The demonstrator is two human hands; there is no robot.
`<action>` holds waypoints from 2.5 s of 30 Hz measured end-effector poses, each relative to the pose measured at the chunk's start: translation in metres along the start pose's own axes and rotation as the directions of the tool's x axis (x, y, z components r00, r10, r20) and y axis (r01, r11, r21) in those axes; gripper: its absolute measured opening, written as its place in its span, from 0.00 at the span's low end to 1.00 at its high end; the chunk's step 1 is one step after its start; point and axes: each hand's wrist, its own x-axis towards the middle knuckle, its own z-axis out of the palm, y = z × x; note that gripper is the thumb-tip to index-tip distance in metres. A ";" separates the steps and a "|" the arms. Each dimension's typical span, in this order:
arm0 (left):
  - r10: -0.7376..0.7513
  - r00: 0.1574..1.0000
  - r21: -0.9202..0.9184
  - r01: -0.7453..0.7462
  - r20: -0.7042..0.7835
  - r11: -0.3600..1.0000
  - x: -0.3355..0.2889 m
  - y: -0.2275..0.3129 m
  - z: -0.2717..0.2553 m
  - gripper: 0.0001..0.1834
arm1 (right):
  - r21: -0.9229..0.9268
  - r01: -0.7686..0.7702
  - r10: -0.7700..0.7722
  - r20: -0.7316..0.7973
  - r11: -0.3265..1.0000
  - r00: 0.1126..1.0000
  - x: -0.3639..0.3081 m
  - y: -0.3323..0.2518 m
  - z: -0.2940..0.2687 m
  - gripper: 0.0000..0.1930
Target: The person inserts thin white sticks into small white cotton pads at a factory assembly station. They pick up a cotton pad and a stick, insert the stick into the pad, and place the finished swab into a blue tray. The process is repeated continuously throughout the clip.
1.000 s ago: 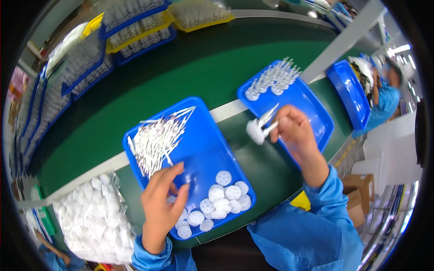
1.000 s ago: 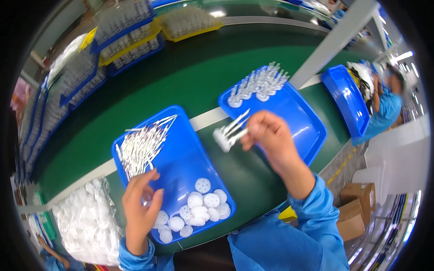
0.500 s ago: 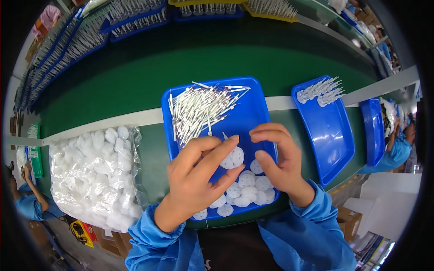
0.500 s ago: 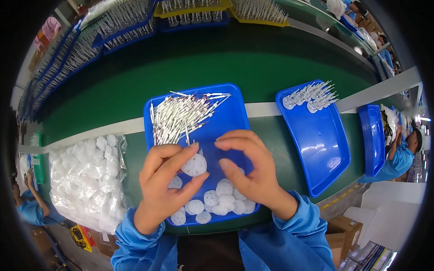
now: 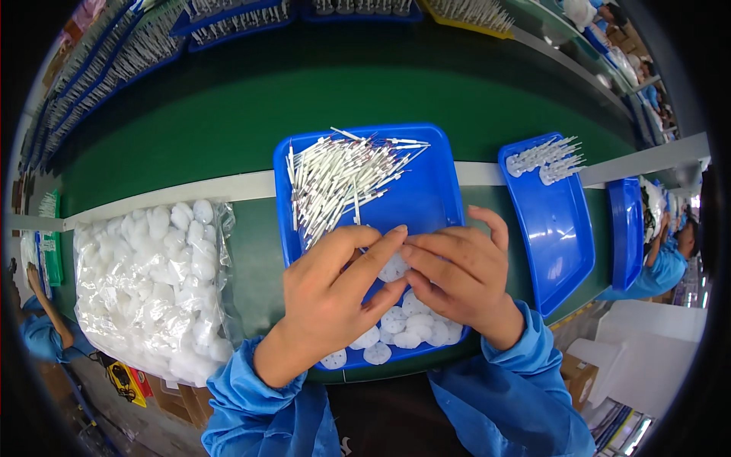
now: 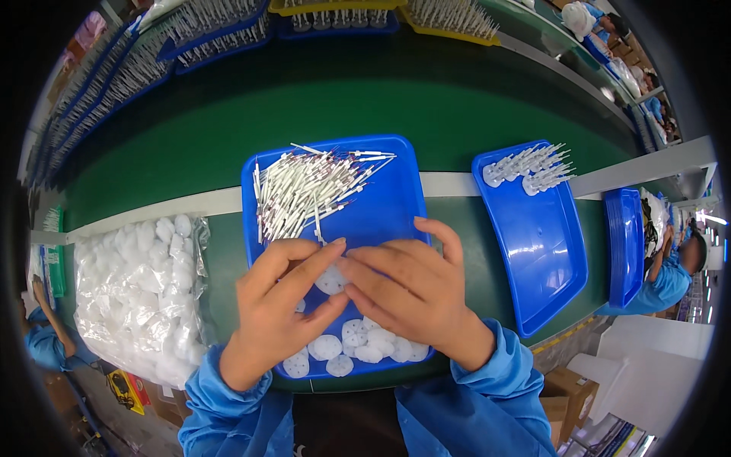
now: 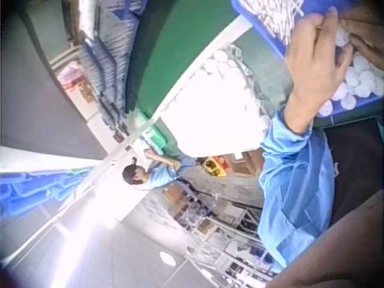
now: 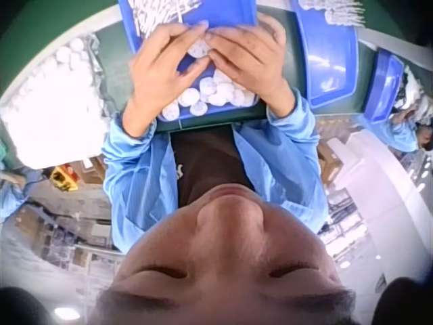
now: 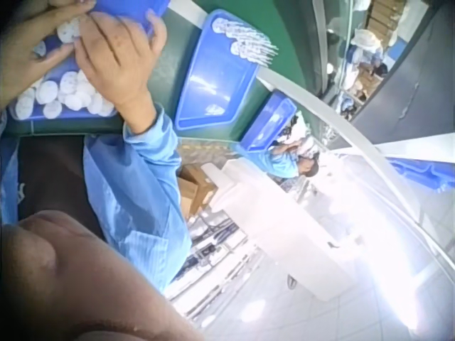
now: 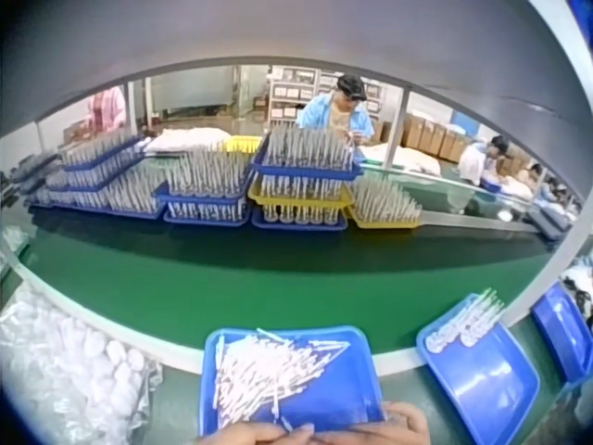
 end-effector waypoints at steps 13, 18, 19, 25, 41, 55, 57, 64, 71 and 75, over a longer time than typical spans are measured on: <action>0.103 0.995 0.077 -0.103 0.001 0.992 -0.004 -0.004 0.012 0.31 | 0.640 -0.551 0.420 0.364 0.536 0.831 -0.001 0.016 -0.002 0.10; -0.011 1.000 0.037 0.010 0.010 0.999 -0.005 -0.001 0.007 0.42 | 0.411 -0.311 0.229 0.236 0.857 0.944 -0.004 0.024 -0.002 0.09; -0.092 0.995 0.008 0.092 0.049 0.996 -0.008 -0.002 0.005 0.46 | 0.262 -0.191 0.140 0.200 0.946 0.970 -0.009 0.029 0.000 0.09; -0.297 0.871 0.109 0.276 0.392 0.955 -0.018 -0.015 0.006 0.45 | -0.079 -0.025 0.044 0.255 0.997 0.966 -0.022 0.037 0.007 0.09; -0.269 0.880 0.072 0.262 0.393 0.962 0.016 -0.015 0.020 0.19 | 0.012 -0.193 0.186 0.208 0.981 0.960 -0.028 0.042 0.014 0.06; -0.209 0.926 0.130 0.176 0.315 0.976 -0.007 -0.025 0.005 0.15 | -0.117 -0.760 0.752 -0.114 0.639 0.650 -0.107 0.163 -0.102 0.07; -0.202 0.930 0.120 0.172 0.308 0.978 -0.010 -0.028 0.006 0.14 | -0.071 -0.761 0.755 -0.096 0.645 0.648 -0.114 0.158 -0.102 0.08; -0.216 0.911 0.205 0.151 0.350 0.967 -0.009 -0.019 0.001 0.09 | -0.207 -0.441 0.437 -0.066 0.873 0.897 -0.103 0.159 -0.095 0.07; -0.146 0.952 0.463 0.004 0.270 0.886 -0.008 -0.019 0.001 0.24 | -0.117 -0.178 0.184 0.042 0.977 0.982 -0.039 0.048 -0.064 0.08; -0.089 0.956 0.276 0.009 0.278 0.961 -0.023 -0.006 -0.023 0.22 | -0.021 0.260 -0.245 0.263 0.965 0.933 0.011 0.037 0.005 0.08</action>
